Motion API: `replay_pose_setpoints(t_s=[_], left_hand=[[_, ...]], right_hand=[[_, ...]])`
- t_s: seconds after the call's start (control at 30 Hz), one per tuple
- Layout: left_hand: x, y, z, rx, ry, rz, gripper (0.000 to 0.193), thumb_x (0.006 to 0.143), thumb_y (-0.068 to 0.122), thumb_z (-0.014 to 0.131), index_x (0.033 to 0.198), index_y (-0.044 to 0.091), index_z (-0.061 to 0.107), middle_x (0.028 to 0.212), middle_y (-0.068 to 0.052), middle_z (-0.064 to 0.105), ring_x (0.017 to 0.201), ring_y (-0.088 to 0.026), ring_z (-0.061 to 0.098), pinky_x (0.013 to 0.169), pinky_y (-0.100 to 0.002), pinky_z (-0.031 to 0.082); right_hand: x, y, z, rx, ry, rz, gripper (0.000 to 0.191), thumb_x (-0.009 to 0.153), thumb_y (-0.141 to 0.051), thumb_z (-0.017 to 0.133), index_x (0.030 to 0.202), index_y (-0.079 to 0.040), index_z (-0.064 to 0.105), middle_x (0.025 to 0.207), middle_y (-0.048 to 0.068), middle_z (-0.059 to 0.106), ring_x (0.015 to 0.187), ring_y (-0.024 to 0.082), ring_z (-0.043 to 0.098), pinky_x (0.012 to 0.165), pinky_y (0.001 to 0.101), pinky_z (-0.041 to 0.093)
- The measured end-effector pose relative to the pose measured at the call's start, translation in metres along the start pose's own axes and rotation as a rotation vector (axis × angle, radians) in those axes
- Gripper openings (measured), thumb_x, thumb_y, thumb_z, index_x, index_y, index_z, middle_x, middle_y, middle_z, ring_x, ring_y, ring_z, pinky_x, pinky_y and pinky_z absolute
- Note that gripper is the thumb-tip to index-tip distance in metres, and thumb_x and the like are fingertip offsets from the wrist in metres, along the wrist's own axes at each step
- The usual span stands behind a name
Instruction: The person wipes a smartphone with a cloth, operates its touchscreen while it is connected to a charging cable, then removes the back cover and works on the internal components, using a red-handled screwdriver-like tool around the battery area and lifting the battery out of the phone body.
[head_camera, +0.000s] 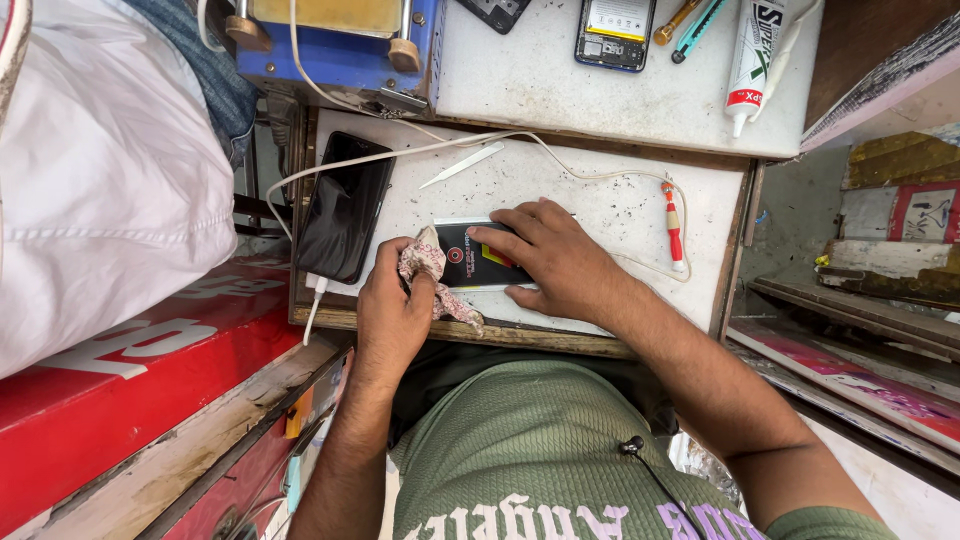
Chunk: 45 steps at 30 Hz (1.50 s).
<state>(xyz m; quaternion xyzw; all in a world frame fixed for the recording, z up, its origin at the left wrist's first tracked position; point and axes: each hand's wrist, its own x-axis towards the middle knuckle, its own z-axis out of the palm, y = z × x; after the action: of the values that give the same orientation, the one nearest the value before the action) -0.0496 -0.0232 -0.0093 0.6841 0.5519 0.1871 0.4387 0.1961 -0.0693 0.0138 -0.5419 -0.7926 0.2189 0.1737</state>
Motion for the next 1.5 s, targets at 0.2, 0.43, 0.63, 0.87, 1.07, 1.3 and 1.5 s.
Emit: replay_pose_setpoints(t_s=[0.2,0.43,0.63,0.87,1.07,1.3,1.5], left_hand=[[-0.001,-0.006,-0.007,-0.494,-0.089,-0.033,0.023,0.101,0.005,0.052,0.123,0.002,0.052,0.104,-0.015,0.07,0.088,-0.018,0.07,0.074,-0.032,0.058],[-0.006,0.022,-0.008,-0.76,-0.253,0.228,0.026,0.092,-0.001,0.058,0.117,0.004,0.051,0.116,-0.015,0.067,0.098,-0.02,0.075,0.066,-0.034,0.064],[0.014,0.053,0.036,-0.057,-0.156,0.554,0.042,0.09,0.007,0.079,0.124,0.007,0.055,0.114,-0.015,0.067,0.101,-0.02,0.07,0.082,-0.034,0.061],[0.007,0.037,0.041,-0.708,-0.358,0.05,0.06,0.093,0.012,0.073,0.142,0.005,0.039,0.111,-0.013,0.069,0.096,-0.014,0.071,0.079,-0.027,0.063],[0.004,0.017,0.017,-0.496,-0.195,-0.064,0.07,0.09,0.004,0.072,0.151,0.009,0.04,0.112,-0.017,0.071,0.094,-0.017,0.071,0.077,-0.028,0.058],[-0.001,0.007,-0.001,-0.155,-0.185,-0.098,0.071,0.085,0.007,0.076,0.149,0.013,0.045,0.118,-0.014,0.073,0.099,-0.019,0.075,0.083,-0.03,0.062],[0.004,0.004,0.014,-0.311,-0.093,0.021,0.047,0.089,0.01,0.079,0.132,0.005,0.059,0.105,-0.01,0.076,0.093,-0.014,0.072,0.081,-0.029,0.059]], right_hand=[[-0.002,0.003,-0.004,0.054,0.039,-0.008,0.081,0.068,-0.019,0.09,0.14,-0.018,0.054,0.138,0.015,0.058,0.121,0.037,0.056,0.102,0.0484,0.049],[-0.043,0.022,-0.008,0.782,0.442,-0.06,0.084,0.08,-0.023,0.088,0.145,-0.021,0.035,0.15,0.021,0.054,0.133,0.03,0.058,0.108,0.0447,0.051],[-0.059,0.038,0.008,1.149,0.633,0.044,0.085,0.086,-0.025,0.088,0.146,-0.024,0.027,0.154,0.022,0.049,0.137,0.029,0.057,0.111,0.0428,0.053],[-0.046,0.034,0.013,0.55,0.457,0.06,0.082,0.074,-0.016,0.091,0.139,-0.016,0.041,0.149,0.017,0.053,0.138,0.033,0.053,0.117,0.048,0.047],[-0.022,0.013,0.003,0.233,0.301,0.1,0.07,0.07,-0.019,0.092,0.127,-0.013,0.053,0.142,0.013,0.058,0.128,0.034,0.055,0.106,0.0419,0.051],[-0.015,0.009,0.0,0.135,0.167,0.143,0.064,0.07,-0.023,0.09,0.124,-0.012,0.058,0.14,0.012,0.059,0.123,0.032,0.055,0.102,0.0432,0.052],[-0.016,0.013,0.0,0.14,0.203,0.136,0.065,0.071,-0.024,0.09,0.123,-0.01,0.053,0.14,0.014,0.058,0.126,0.033,0.056,0.104,0.0432,0.051]])
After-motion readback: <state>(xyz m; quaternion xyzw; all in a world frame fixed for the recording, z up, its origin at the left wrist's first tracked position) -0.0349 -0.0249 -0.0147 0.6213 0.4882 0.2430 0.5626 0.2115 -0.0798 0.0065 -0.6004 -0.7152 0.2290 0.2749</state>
